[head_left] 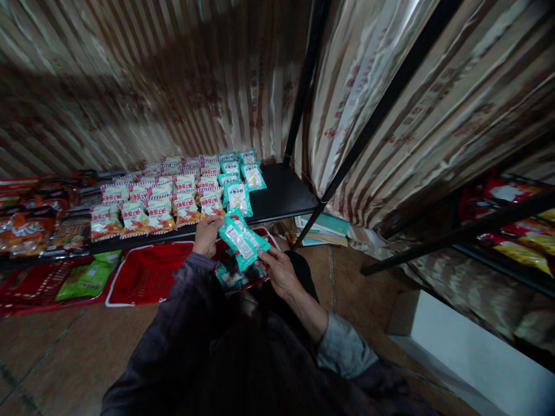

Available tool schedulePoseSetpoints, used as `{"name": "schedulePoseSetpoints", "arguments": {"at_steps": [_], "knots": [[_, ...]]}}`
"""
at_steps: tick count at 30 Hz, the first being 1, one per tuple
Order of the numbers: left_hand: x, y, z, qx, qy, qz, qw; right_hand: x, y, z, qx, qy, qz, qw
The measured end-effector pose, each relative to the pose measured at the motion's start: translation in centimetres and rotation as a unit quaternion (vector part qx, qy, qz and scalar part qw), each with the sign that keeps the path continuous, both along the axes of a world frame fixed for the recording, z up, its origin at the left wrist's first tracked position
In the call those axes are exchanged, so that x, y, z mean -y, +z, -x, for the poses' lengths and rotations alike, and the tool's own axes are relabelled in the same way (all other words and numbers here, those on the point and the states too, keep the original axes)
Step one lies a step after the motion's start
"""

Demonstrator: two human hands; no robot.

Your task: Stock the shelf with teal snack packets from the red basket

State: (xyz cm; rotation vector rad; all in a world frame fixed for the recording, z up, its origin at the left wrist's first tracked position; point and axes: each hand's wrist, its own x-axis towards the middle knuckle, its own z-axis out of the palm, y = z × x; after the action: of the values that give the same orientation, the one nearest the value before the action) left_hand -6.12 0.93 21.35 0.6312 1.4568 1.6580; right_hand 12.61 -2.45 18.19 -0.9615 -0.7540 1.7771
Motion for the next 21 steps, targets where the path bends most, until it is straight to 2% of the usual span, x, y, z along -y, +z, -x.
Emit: {"name": "schedulePoseSetpoints", "arguments": {"at_steps": [4, 8, 15, 18, 21], "knots": [[0.1, -0.1, 0.1, 0.022, -0.008, -0.008, 1.000, 0.2, 0.0, 0.1, 0.003, -0.024, -0.022, 0.999], [0.2, 0.0, 0.0, 0.026, -0.016, -0.008, 1.000, 0.3, 0.1, 0.1, -0.012, -0.023, -0.008, 1.000], [0.4, 1.7, -0.7, 0.069, -0.066, -0.032, 0.995, -0.4, -0.5, -0.2, -0.117, -0.043, 0.110, 0.986], [0.6, 1.6, -0.9, 0.072, -0.097, -0.012, 0.993, -0.7, -1.0, -0.3, -0.136, -0.053, 0.148, 0.978], [0.5, 1.1, -1.0, 0.059, -0.068, 0.009, 0.996, -0.6, -1.3, -0.5, -0.133, -0.049, 0.157, 0.977]]}}
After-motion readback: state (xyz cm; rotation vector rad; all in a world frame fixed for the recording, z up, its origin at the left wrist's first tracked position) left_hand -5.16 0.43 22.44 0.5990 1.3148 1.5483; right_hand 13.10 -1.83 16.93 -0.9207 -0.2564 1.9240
